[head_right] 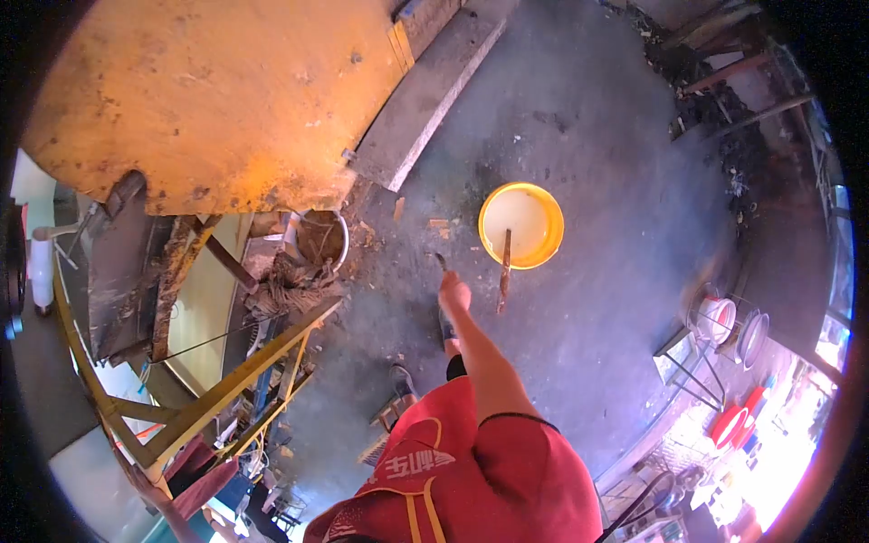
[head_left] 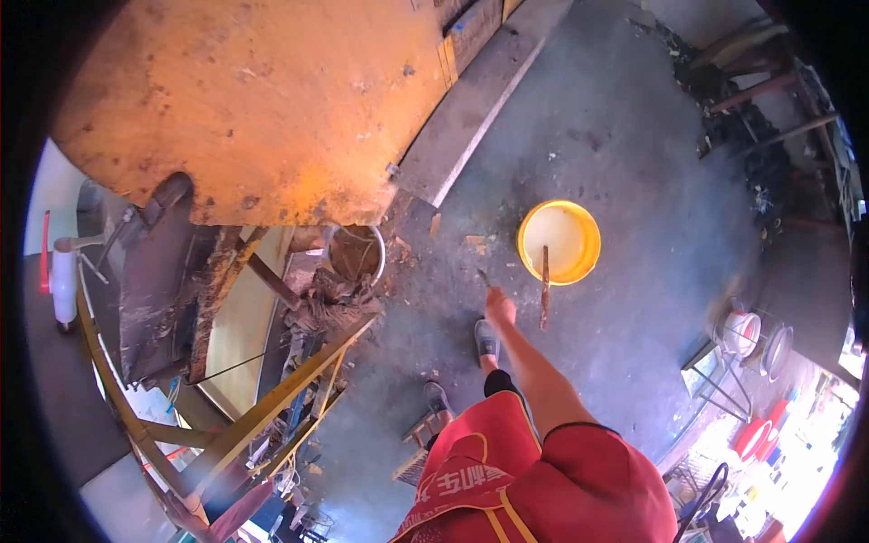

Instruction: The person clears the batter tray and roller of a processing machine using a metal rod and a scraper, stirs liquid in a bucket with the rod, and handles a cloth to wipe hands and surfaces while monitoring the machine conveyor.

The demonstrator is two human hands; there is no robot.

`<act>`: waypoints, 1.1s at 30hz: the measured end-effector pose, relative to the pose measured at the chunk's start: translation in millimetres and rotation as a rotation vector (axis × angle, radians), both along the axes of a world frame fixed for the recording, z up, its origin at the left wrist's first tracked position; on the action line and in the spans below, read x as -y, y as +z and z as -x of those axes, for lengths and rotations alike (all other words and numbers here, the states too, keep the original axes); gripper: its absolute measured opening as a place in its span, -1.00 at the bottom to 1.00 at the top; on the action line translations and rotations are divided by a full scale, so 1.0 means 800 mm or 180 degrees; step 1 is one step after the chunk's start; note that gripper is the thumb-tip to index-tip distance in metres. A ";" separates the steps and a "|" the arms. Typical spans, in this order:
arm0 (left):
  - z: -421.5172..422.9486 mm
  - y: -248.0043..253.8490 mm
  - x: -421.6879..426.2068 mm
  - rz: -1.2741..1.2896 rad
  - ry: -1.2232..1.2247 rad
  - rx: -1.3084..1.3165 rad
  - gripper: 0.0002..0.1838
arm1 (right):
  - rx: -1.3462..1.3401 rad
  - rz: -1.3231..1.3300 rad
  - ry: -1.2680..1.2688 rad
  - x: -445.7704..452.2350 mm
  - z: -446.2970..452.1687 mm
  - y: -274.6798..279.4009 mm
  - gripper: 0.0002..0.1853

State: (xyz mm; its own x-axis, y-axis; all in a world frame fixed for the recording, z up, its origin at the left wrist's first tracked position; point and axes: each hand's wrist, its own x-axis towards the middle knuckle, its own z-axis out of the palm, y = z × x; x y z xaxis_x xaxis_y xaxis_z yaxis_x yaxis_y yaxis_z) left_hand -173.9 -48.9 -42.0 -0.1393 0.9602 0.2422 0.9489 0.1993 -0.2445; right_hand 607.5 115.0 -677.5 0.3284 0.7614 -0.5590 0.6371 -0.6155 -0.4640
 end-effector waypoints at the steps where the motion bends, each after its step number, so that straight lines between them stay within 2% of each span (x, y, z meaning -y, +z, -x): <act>1: 0.002 0.000 0.001 -0.0038 0.0002 0.0044 -0.50 | -0.0194 -0.0215 -0.0101 0.000 0.021 0.028 -0.60; 3: 0.016 0.000 0.009 -0.0123 0.0038 0.0120 -0.49 | -0.0446 -0.0334 -0.0265 -0.010 0.050 0.087 -0.63; 4: -0.034 0.005 -0.011 -0.0228 0.1074 0.1267 -0.54 | -0.0699 -0.0415 -0.0421 -0.015 0.063 0.110 -0.65; 6: -0.055 0.005 -0.024 0.0507 0.1015 0.0412 -0.55 | -0.0825 -0.0551 -0.0424 -0.019 0.081 0.141 -0.64; 8: -0.045 -0.016 -0.019 -0.0670 0.0881 0.1654 -0.55 | -0.0985 -0.0670 -0.0372 -0.019 0.097 0.172 -0.64; 10: -0.114 0.003 -0.044 -0.0240 0.0770 0.0863 -0.57 | -0.1032 -0.0910 0.0095 -0.022 0.096 0.211 -0.61; 14: -0.148 -0.005 -0.060 -0.0849 0.0848 0.1289 -0.67 | -0.1214 -0.1188 0.0726 -0.032 0.100 0.310 -0.63; 17: -0.184 0.004 -0.072 -0.1103 0.0798 0.1072 -0.67 | -0.1662 -0.1285 0.0899 -0.047 0.122 0.390 -0.64; 19: -0.201 0.011 -0.076 -0.1205 0.0995 0.1015 -0.69 | -0.1818 -0.1805 0.0977 -0.058 0.147 0.445 -0.71; 22: -0.211 0.013 -0.076 -0.1350 0.1056 0.0857 -0.73 | -0.2146 -0.1956 0.1275 -0.076 0.187 0.524 -0.66; 23: -0.214 0.013 -0.077 -0.1442 0.1087 0.0944 -0.73 | -0.2108 -0.1989 0.1365 -0.081 0.201 0.543 -0.66; 25: -0.216 0.016 -0.077 -0.1543 0.1006 0.0994 -0.75 | -0.2175 -0.2569 0.1573 -0.089 0.228 0.577 -0.66; 29: -0.220 0.023 -0.071 -0.1516 0.1247 0.1037 -0.78 | -0.1998 -0.2678 0.1757 -0.096 0.273 0.618 -0.66; 33: -0.215 0.027 -0.066 -0.1531 0.1029 0.1009 -0.78 | -0.1940 -0.2684 0.1657 -0.106 0.317 0.663 -0.67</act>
State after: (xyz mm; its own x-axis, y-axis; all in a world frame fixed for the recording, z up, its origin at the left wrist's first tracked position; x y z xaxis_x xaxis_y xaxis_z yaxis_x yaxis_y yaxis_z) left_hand -2.2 4.2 -20.2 -0.5374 0.6529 0.5337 0.8344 0.5035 0.2242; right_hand 353.6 199.9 -147.1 -0.2823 0.9309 0.2318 0.2522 0.3051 -0.9183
